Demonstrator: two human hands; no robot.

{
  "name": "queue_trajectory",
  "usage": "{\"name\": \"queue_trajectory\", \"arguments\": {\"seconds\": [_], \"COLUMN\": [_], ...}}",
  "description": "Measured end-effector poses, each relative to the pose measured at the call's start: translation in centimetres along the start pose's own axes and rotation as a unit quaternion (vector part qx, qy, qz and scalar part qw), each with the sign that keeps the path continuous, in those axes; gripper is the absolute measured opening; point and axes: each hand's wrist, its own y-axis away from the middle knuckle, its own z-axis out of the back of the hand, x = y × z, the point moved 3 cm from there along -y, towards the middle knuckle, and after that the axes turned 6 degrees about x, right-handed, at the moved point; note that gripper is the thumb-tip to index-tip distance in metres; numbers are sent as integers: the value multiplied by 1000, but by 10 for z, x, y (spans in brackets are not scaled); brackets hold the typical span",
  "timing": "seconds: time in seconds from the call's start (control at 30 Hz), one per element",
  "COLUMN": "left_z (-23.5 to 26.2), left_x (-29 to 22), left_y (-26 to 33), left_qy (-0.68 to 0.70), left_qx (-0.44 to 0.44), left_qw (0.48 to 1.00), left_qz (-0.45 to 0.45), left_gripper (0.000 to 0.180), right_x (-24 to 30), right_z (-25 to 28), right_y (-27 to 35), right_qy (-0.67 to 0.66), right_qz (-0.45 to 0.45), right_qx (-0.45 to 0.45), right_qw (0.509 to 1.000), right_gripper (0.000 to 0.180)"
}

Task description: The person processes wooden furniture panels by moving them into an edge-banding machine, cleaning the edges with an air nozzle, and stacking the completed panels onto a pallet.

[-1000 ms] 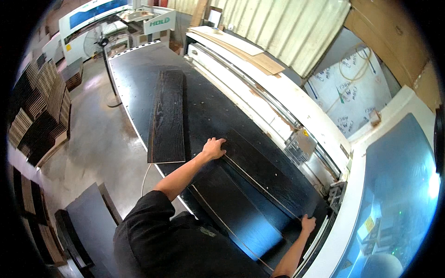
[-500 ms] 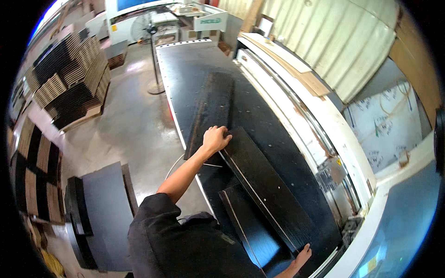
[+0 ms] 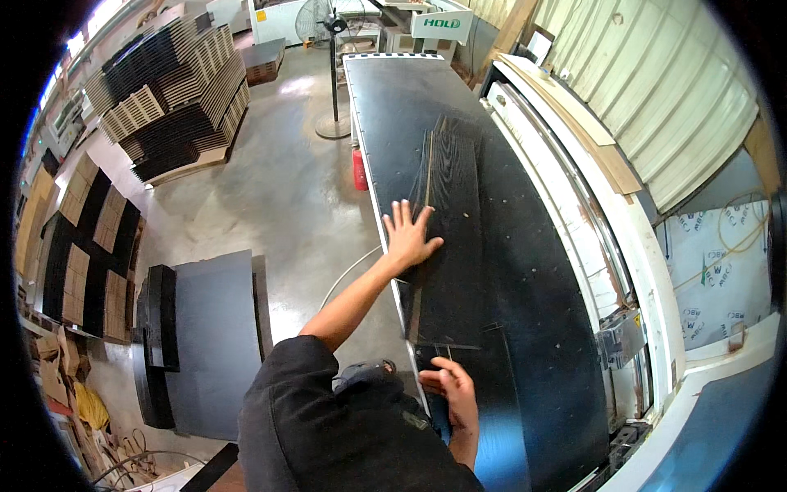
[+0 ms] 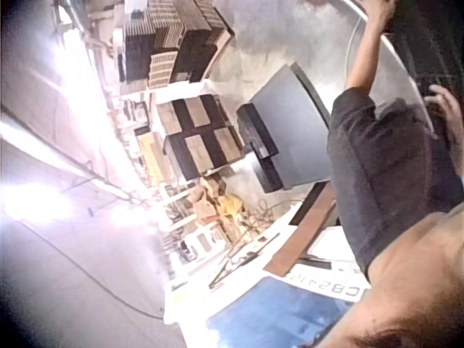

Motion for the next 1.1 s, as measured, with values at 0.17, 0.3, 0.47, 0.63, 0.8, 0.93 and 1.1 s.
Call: {"name": "queue_trajectory", "arguments": {"seconds": [0.17,0.3,0.47,0.63,0.8,0.93,1.1], "left_z": [-3,5,-1,-9,-19,-17,-14], "left_x": [75,73,61,48,28,11,-2], "left_y": [-29,-40,-54,-78,-84,-79,-75], "left_qy": [-77,-29,-20,-22,-27,-40,-39], "left_qx": [-32,-8,-24,-6,0,4,16], "left_qw": [996,999,999,1000,999,998,998], "left_qz": [27,36,26,21,23,40,35], "left_gripper": [95,92,90,91,89,85,79], "right_x": [18,8,-1,-6,-18,-66,-124], "right_z": [-22,10,39,46,44,44,34], "right_y": [8,33,70,95,132,185,219], "right_qy": [167,273,202,244,370,466,489], "right_qz": [7,12,49,66,36,-30,-166], "right_qx": [29,-116,-239,-330,-384,-433,-448], "right_qw": [985,955,948,910,846,771,730], "right_gripper": [35,37,31,27,34,57,48]}}
